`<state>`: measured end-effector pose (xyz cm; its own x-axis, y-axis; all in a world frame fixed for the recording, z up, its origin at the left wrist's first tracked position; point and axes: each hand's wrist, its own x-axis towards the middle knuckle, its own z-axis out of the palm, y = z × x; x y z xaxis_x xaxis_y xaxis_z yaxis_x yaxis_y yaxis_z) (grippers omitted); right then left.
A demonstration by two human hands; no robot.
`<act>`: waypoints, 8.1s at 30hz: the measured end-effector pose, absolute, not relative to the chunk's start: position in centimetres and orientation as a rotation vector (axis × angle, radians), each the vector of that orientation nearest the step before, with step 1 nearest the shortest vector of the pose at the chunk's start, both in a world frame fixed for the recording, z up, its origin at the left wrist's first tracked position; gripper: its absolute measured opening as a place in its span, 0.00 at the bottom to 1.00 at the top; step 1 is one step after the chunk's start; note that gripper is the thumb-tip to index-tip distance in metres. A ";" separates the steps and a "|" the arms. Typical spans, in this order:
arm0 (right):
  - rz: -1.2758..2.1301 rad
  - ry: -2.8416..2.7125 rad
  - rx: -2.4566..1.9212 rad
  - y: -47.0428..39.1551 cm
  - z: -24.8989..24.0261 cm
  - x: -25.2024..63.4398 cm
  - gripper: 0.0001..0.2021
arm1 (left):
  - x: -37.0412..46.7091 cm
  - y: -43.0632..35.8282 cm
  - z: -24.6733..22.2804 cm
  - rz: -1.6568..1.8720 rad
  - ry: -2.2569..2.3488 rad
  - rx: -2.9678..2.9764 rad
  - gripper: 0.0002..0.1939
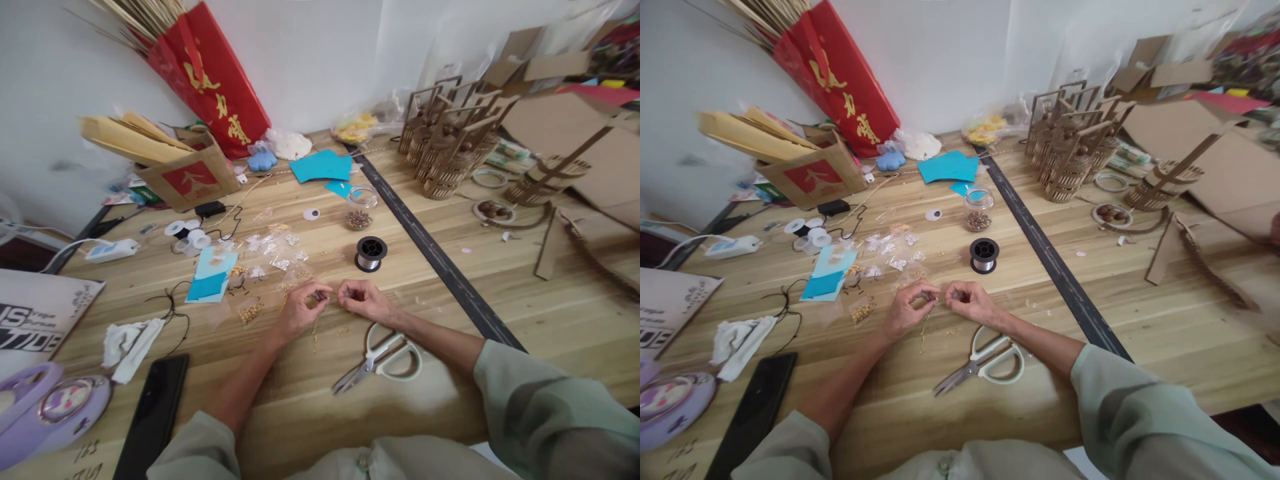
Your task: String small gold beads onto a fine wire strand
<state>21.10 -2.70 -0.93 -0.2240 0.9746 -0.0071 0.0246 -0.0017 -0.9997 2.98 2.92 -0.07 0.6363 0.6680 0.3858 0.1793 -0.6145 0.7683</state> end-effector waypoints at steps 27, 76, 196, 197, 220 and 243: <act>1.346 -1.422 -1.150 -2.7 -1.0 21.1 0.09 | 3.0 2.8 0.1 0.902 0.658 2.172 0.08; 1.201 -1.487 -1.247 -3.0 -1.3 21.0 0.08 | 3.1 2.6 -0.4 0.861 0.622 2.194 0.06; 1.157 -1.509 -1.181 -3.8 0.7 20.6 0.17 | 2.4 1.0 4.3 0.520 0.675 2.647 0.10; 1.153 -1.530 -1.177 -3.9 0.7 20.5 0.16 | 2.5 0.9 4.2 0.534 0.673 2.636 0.09; 0.934 -1.676 -1.207 -3.1 1.4 21.7 0.14 | 1.7 1.5 6.8 0.891 0.852 2.066 0.06; 0.926 -1.700 -1.135 -3.1 3.7 20.3 0.08 | 2.1 1.4 6.4 0.878 0.823 2.082 0.08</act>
<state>20.30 -3.14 3.70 -0.2082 0.9446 0.2537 0.2995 0.3085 -0.9029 2.10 1.38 6.41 0.5639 0.7613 0.3201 0.2706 -0.5365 0.7993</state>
